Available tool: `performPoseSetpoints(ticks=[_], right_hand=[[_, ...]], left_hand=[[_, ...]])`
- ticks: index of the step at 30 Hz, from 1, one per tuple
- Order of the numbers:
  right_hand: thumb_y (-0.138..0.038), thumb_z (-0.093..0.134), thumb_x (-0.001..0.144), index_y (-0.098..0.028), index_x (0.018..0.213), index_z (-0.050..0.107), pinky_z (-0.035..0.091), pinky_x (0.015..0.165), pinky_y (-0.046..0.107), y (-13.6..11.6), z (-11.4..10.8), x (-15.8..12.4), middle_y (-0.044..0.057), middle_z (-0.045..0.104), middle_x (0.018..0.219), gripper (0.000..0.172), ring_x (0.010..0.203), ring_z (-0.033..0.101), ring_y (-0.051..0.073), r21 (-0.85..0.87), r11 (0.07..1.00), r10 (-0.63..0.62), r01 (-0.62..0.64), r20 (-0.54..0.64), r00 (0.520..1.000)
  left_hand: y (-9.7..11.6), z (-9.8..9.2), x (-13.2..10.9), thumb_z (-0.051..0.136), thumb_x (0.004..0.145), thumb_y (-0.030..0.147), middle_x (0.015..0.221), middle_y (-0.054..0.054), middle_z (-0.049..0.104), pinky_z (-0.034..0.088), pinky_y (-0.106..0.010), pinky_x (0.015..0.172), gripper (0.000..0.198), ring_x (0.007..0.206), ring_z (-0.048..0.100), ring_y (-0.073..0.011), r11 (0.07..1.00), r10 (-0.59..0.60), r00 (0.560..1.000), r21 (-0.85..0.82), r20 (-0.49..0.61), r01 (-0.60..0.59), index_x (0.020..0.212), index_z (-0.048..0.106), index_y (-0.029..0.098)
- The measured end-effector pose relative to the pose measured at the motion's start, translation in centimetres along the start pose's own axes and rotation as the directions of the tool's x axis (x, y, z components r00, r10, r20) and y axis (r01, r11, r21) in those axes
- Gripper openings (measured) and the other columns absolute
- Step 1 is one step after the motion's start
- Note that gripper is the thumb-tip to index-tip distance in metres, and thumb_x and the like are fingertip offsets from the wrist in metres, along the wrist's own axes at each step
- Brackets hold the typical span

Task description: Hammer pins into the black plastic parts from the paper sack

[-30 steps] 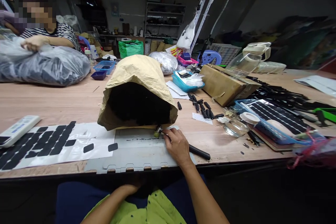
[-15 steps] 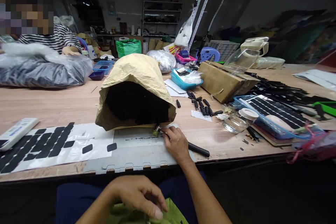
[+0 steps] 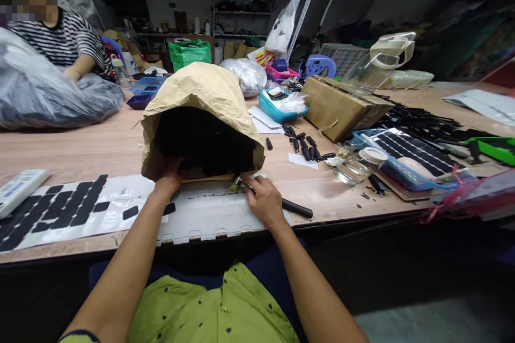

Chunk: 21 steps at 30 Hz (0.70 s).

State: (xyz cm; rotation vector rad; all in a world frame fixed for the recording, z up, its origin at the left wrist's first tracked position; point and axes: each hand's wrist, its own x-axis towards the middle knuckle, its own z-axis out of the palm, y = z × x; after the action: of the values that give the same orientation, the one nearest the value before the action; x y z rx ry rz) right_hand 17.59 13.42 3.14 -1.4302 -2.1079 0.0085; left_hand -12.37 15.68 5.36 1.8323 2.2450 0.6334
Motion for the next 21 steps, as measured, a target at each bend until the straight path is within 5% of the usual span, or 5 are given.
performPoseSetpoints(ticks=[7, 10, 14, 16, 21], right_hand=[[-0.021, 0.054, 0.088, -0.024, 0.105, 0.07, 0.037, 0.078, 0.03, 0.0, 0.1, -0.1, 0.005, 0.065, 0.092, 0.024, 0.088, 0.05, 0.02, -0.013, 1.0, -0.019, 0.019, -0.001, 1.0], [-0.02, 0.055, 0.087, -0.023, 0.103, 0.071, 0.035, 0.075, 0.031, -0.2, 0.0, 0.0, 0.005, 0.065, 0.089, 0.023, 0.086, 0.05, 0.02, -0.059, 0.998, -0.038, 0.037, -0.018, 0.999], [-0.023, 0.06, 0.083, -0.022, 0.098, 0.07, 0.035, 0.077, 0.034, -0.7, -0.8, 0.2, 0.007, 0.065, 0.093, 0.018, 0.089, 0.051, 0.022, -0.107, 0.992, -0.085, 0.068, -0.16, 0.984], [-0.02, 0.06, 0.082, -0.02, 0.099, 0.069, 0.037, 0.079, 0.036, -1.2, -1.5, -0.8, 0.007, 0.066, 0.093, 0.019, 0.088, 0.052, 0.022, -0.03, 0.987, -0.157, 0.155, -0.272, 0.949], [-0.016, 0.057, 0.08, -0.02, 0.098, 0.067, 0.039, 0.065, 0.03, -3.9, -2.0, -8.5, 0.003, 0.062, 0.073, 0.021, 0.067, 0.052, 0.016, 0.31, 0.844, -0.407, 0.438, -0.164, 0.899]], left_hand=[[4.2, -2.4, -5.1, 0.053, 0.09, 0.038, 0.113, -0.009, 0.065, 0.048, -0.037, 0.093, 0.031, 0.106, 0.06, -0.0269, 0.964, 0.005, 0.972, -0.256, -0.235, -0.066, 0.111, 0.068, 0.02], [6.7, -4.5, -9.8, 0.048, 0.093, 0.042, 0.101, -0.006, 0.066, 0.05, -0.029, 0.082, 0.032, 0.093, 0.061, -0.0195, 0.795, 0.238, 0.971, -0.57, -0.022, -0.208, 0.106, 0.067, 0.02], [8.1, -4.3, -16.3, 0.051, 0.091, 0.042, 0.093, -0.003, 0.068, 0.047, -0.025, 0.078, 0.029, 0.085, 0.061, -0.0173, 0.672, 0.671, 0.475, -0.738, 0.569, -0.064, 0.097, 0.07, 0.021], [7.6, -2.2, -18.6, 0.052, 0.09, 0.041, 0.091, -0.003, 0.069, 0.046, -0.025, 0.077, 0.027, 0.083, 0.061, -0.0173, 0.733, 0.651, 0.352, -0.677, 0.672, -0.063, 0.097, 0.07, 0.022], [3.6, 3.8, -20.7, 0.042, 0.089, 0.026, 0.112, -0.006, 0.07, 0.046, -0.029, 0.089, 0.035, 0.101, 0.063, -0.0208, 0.957, 0.145, 0.606, -0.267, 0.782, 0.115, 0.114, 0.065, 0.021]])
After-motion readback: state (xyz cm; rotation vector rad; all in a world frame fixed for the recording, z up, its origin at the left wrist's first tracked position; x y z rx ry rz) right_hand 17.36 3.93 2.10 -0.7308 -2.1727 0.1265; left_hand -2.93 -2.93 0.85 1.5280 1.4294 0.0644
